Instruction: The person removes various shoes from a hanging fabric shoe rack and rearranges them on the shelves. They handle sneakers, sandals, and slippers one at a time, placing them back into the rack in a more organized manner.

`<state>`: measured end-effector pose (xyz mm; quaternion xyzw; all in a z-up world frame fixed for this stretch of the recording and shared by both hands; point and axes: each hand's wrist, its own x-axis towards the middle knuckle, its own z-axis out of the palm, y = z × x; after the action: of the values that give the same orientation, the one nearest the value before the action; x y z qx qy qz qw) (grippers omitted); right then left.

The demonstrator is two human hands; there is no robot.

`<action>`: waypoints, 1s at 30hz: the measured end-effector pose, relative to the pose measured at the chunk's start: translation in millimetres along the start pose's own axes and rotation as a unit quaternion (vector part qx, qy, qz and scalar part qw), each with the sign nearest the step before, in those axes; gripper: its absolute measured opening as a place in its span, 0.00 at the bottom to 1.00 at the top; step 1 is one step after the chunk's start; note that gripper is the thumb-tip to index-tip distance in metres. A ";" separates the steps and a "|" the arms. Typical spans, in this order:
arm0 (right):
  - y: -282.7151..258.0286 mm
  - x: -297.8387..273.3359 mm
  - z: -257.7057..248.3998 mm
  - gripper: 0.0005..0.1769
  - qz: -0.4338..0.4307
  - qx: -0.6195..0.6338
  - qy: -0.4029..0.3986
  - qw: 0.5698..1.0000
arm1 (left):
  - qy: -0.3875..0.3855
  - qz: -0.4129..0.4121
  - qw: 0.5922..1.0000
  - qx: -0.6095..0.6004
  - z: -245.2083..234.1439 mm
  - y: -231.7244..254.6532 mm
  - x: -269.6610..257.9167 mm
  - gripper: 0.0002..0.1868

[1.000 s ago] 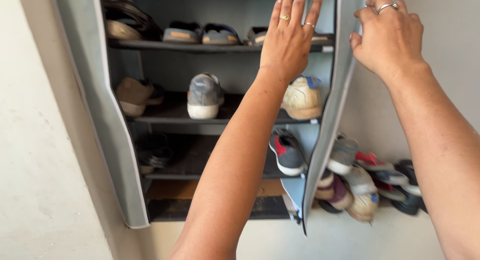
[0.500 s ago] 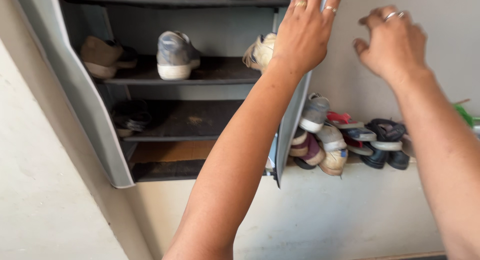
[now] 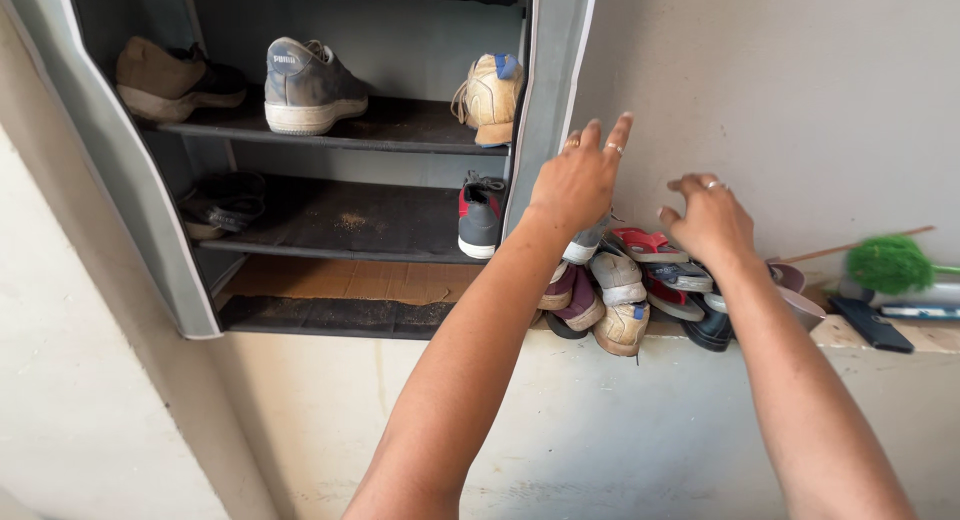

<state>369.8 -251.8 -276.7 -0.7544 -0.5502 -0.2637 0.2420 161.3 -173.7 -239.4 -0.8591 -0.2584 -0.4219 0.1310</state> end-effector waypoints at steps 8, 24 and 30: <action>25.6 -7.7 62.6 0.27 0.002 0.065 -0.061 0.996 | -0.134 -0.049 0.989 0.044 61.0 -6.5 -18.7 0.22; 48.4 0.4 137.0 0.31 0.124 0.473 -0.195 0.850 | -0.204 -0.184 0.961 0.034 114.5 -5.7 -12.8 0.45; 44.9 10.8 163.2 0.32 0.178 0.601 -0.236 0.742 | -0.223 -0.214 0.951 -0.021 120.8 -14.4 -4.4 0.55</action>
<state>437.0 -149.7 -394.3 -0.5745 -0.4901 0.3565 0.5502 230.4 -109.7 -316.4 -0.8583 -0.4499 -0.2433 -0.0414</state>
